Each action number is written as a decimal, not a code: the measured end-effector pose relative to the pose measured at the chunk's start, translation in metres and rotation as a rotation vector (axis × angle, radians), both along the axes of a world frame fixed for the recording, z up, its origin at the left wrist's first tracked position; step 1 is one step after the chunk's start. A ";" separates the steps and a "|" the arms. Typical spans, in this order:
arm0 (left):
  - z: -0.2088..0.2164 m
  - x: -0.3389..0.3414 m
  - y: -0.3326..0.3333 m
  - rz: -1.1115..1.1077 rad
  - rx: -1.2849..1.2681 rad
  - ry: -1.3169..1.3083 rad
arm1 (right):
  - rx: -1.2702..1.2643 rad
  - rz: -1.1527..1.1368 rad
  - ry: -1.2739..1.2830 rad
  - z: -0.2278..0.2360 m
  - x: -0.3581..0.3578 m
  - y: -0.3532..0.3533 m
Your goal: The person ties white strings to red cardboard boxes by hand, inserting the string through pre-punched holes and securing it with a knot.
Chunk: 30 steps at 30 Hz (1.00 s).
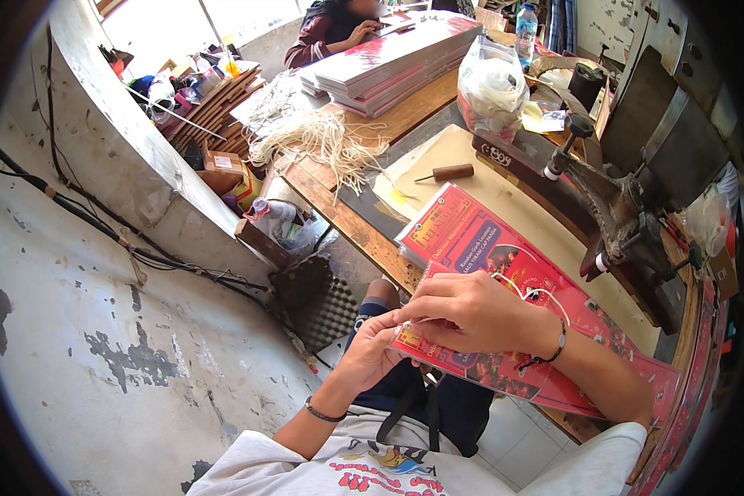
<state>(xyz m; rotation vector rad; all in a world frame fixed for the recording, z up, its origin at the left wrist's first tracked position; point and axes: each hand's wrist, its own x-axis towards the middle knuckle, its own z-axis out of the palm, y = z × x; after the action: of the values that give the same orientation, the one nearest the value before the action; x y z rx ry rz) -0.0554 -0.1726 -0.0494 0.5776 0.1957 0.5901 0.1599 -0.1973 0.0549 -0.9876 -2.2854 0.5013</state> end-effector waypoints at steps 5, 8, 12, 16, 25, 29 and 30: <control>0.000 0.000 0.000 -0.005 -0.022 0.002 | 0.056 -0.012 -0.013 -0.001 -0.001 -0.001; 0.004 -0.001 0.000 -0.003 -0.039 0.021 | 0.074 -0.025 -0.025 -0.001 -0.002 -0.003; -0.011 -0.007 -0.001 -0.018 -0.006 -0.059 | 0.165 -0.016 0.007 -0.001 -0.005 -0.001; -0.012 -0.004 -0.001 -0.029 -0.020 -0.085 | 0.140 -0.023 -0.006 0.001 -0.004 -0.001; -0.011 0.005 0.004 -0.008 -0.002 -0.096 | 0.092 -0.020 -0.018 0.003 -0.005 -0.003; 0.007 0.017 -0.005 0.199 -0.126 0.242 | 0.120 -0.017 0.027 -0.004 -0.002 -0.001; 0.000 0.017 -0.005 0.232 -0.183 0.263 | 0.116 -0.016 0.031 -0.003 -0.002 -0.001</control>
<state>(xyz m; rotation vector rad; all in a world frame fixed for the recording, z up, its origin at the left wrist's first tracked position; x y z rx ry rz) -0.0389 -0.1773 -0.0490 0.4558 0.5648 0.7112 0.1584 -0.1981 0.0523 -0.9334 -2.2504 0.3699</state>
